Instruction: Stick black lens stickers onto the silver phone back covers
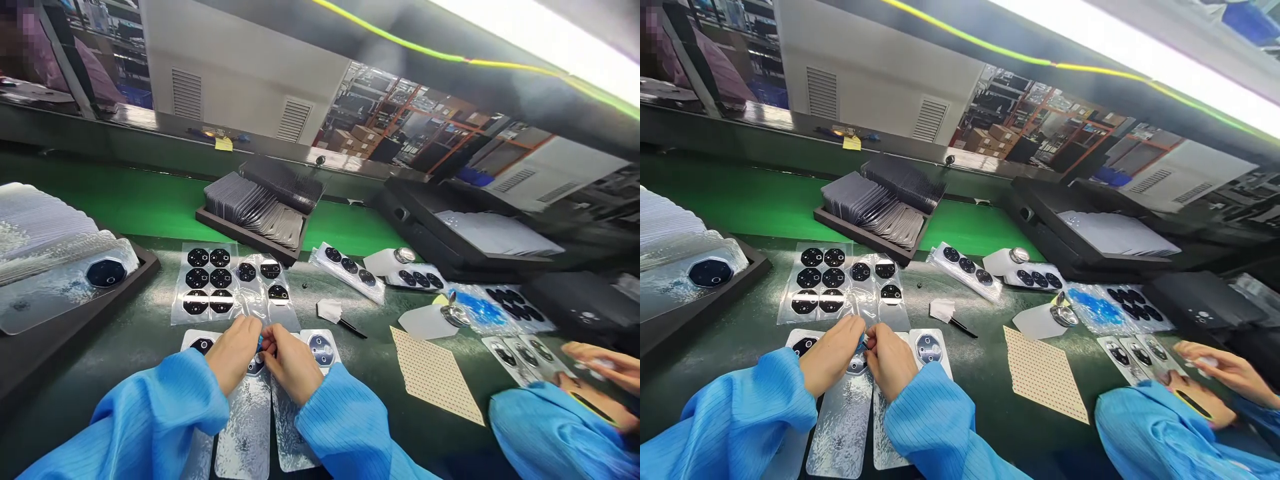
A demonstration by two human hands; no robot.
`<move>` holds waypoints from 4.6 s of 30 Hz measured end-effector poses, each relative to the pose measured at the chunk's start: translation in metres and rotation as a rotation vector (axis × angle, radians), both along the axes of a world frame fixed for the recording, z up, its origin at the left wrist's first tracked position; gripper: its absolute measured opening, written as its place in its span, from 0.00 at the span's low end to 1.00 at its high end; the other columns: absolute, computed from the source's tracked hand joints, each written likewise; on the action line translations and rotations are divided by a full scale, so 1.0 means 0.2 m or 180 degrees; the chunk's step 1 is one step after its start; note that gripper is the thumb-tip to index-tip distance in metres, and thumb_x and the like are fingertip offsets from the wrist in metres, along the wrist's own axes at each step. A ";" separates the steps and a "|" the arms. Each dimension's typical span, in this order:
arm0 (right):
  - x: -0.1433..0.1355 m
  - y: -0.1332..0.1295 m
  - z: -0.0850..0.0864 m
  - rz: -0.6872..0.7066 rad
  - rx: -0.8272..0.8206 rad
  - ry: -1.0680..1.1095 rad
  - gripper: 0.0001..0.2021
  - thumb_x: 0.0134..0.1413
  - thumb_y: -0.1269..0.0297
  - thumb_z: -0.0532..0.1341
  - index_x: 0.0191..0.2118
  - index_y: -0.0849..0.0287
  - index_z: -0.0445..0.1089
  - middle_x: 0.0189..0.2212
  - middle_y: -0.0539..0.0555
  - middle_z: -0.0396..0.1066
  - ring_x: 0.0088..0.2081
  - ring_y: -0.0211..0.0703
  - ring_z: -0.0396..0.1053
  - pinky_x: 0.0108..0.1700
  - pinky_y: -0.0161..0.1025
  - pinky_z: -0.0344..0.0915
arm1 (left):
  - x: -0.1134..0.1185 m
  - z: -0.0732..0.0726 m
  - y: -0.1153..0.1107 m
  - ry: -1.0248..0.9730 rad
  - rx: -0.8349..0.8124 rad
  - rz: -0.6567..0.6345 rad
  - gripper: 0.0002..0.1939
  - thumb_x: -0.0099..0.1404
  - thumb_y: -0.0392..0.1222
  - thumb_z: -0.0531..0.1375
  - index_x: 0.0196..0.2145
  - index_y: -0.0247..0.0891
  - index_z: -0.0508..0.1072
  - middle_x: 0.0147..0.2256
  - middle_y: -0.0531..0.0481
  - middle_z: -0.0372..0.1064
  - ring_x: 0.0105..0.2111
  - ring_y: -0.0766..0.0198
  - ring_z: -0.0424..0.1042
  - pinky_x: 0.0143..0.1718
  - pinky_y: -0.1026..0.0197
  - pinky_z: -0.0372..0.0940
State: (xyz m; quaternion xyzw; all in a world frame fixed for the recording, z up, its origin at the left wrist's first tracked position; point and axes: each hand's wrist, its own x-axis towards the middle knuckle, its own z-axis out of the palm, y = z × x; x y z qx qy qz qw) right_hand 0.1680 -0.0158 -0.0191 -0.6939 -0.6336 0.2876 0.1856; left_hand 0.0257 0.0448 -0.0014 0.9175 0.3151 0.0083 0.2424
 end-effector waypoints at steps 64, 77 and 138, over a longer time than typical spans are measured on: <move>0.09 -0.21 0.31 -0.0368 0.0126 0.3151 0.16 0.48 0.55 0.68 0.33 0.55 0.60 0.25 0.46 0.63 0.23 0.33 0.59 0.26 0.32 0.60 | -0.20 -0.08 -0.36 -0.1320 -0.0278 -0.0040 0.14 0.71 0.36 0.46 0.41 0.37 0.71 0.35 0.49 0.76 0.35 0.63 0.75 0.38 0.62 0.67; 0.21 -0.32 0.10 -0.0078 0.1283 0.0513 0.12 0.61 0.72 0.51 0.46 0.54 0.66 0.38 0.54 0.71 0.38 0.42 0.70 0.38 0.36 0.68 | 0.02 -0.07 -0.41 -0.1348 -0.1440 -0.0158 0.15 0.72 0.42 0.46 0.38 0.39 0.71 0.24 0.56 0.65 0.24 0.68 0.66 0.31 0.67 0.64; 0.34 0.01 -0.10 0.0709 0.0814 0.0198 0.08 0.58 0.77 0.54 0.38 0.55 0.60 0.31 0.49 0.65 0.32 0.39 0.64 0.33 0.35 0.63 | 0.08 -0.26 -0.38 -0.1179 0.1870 -0.1155 0.15 0.71 0.35 0.48 0.48 0.29 0.71 0.51 0.44 0.72 0.52 0.59 0.69 0.57 0.54 0.54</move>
